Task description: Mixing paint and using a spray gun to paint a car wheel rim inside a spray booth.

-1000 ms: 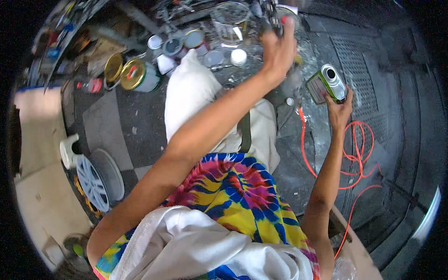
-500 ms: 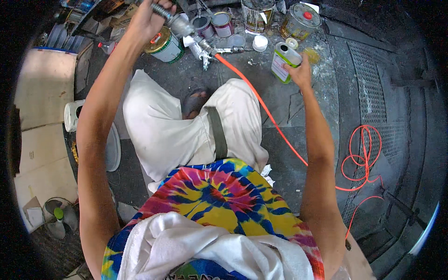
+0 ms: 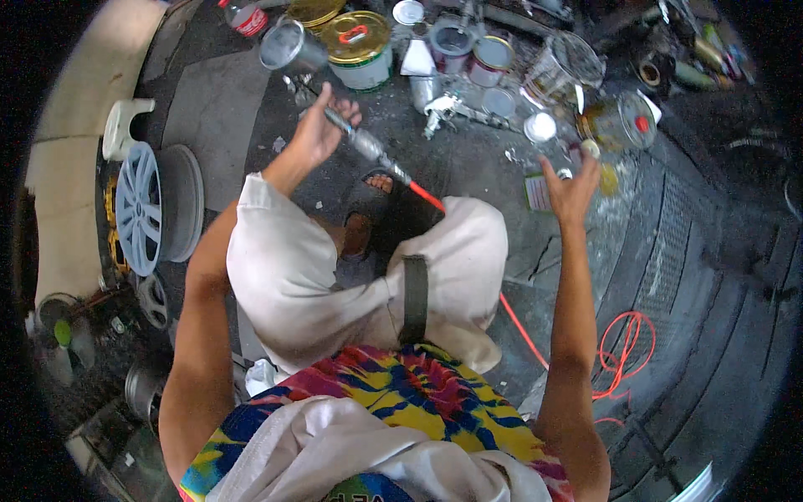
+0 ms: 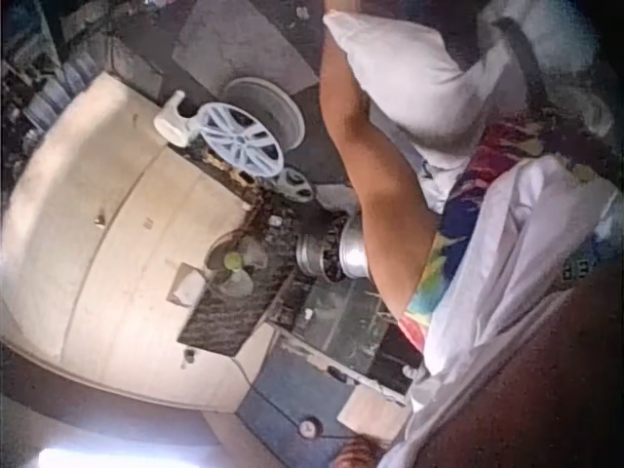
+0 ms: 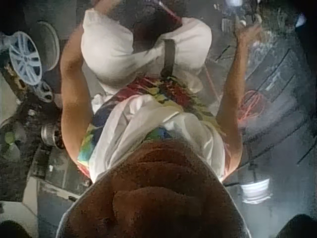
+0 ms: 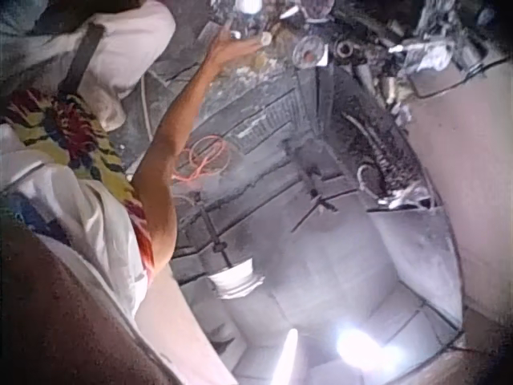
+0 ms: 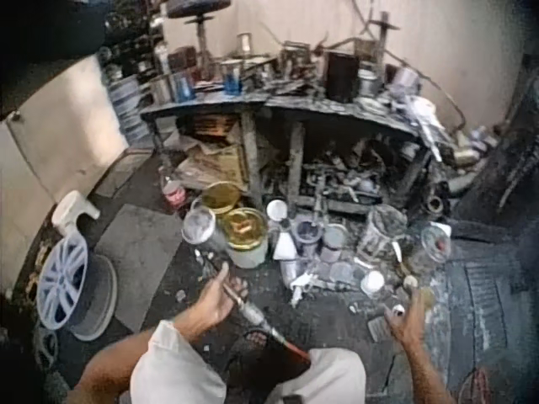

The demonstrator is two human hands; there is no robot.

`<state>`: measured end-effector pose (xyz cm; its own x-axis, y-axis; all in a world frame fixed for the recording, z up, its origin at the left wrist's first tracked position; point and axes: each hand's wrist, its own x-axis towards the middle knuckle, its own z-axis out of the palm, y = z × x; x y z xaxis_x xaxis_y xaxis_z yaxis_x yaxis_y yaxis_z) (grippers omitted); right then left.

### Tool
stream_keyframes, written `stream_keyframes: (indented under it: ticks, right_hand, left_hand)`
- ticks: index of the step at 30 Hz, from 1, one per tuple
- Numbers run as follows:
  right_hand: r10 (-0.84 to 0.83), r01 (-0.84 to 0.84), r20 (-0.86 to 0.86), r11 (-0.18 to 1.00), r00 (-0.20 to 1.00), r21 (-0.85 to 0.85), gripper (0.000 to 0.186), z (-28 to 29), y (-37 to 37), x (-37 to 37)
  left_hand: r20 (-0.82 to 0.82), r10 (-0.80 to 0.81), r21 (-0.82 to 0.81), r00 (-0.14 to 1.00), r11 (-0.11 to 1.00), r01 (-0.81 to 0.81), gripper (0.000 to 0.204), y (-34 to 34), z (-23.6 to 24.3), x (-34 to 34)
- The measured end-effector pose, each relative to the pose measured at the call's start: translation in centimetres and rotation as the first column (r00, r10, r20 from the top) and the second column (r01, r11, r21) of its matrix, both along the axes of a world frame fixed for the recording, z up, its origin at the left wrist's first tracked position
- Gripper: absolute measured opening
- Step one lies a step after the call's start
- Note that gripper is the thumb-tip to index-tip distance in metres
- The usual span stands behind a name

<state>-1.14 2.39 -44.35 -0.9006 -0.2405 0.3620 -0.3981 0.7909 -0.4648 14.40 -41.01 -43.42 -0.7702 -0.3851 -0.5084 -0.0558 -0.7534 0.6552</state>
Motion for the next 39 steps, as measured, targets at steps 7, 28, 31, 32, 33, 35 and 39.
stream_keyframes:
  ticks: [7, 28, 31, 32, 33, 35, 39]
  right_hand:
    - [0.691, -0.691, 0.065, 0.722, 0.720, -0.027, 0.103, 2.2, -30.1, -5.0]
    - [0.736, -0.738, 0.062, 0.674, 0.674, 0.034, 0.096, 8.1, -40.3, -3.7]
    - [0.835, -0.841, 0.098, 0.535, 0.541, 0.080, 0.088, 14.9, -35.7, -3.1]
    - [0.827, -0.833, 0.099, 0.546, 0.553, 0.090, 0.088, 17.2, -34.2, -3.0]
    - [0.863, -0.881, 0.182, 0.450, 0.471, 0.146, 0.087, 19.5, -32.6, -3.0]
    - [0.873, -0.914, 0.281, 0.355, 0.399, 0.197, 0.086, 22.9, -30.1, -1.8]
    - [0.824, -0.872, 0.405, 0.197, 0.395, 0.449, 0.081, 23.9, -25.1, -2.0]
  left_hand:
    - [0.162, 0.036, 0.060, 0.986, 0.997, -0.046, 0.030, 0.9, -5.6, 9.0]
    - [0.151, 0.118, 0.088, 0.981, 0.987, -0.132, 0.022, 2.3, -7.2, 14.6]
    - [0.152, 0.061, 0.058, 0.986, 0.996, -0.071, 0.022, 2.4, -6.6, 13.9]
    - [0.141, 0.020, 0.038, 0.990, 0.999, -0.025, 0.020, 2.6, -6.4, 13.5]
    - [0.127, -0.004, 0.052, 0.992, 0.999, -0.003, 0.020, 2.9, -6.5, 12.6]
    - [0.134, -0.222, -0.069, 0.966, 0.970, 0.232, 0.021, 3.1, -6.5, 11.7]
    - [0.088, -0.544, -0.210, 0.835, 0.809, 0.549, 0.026, 4.6, -5.5, 8.2]
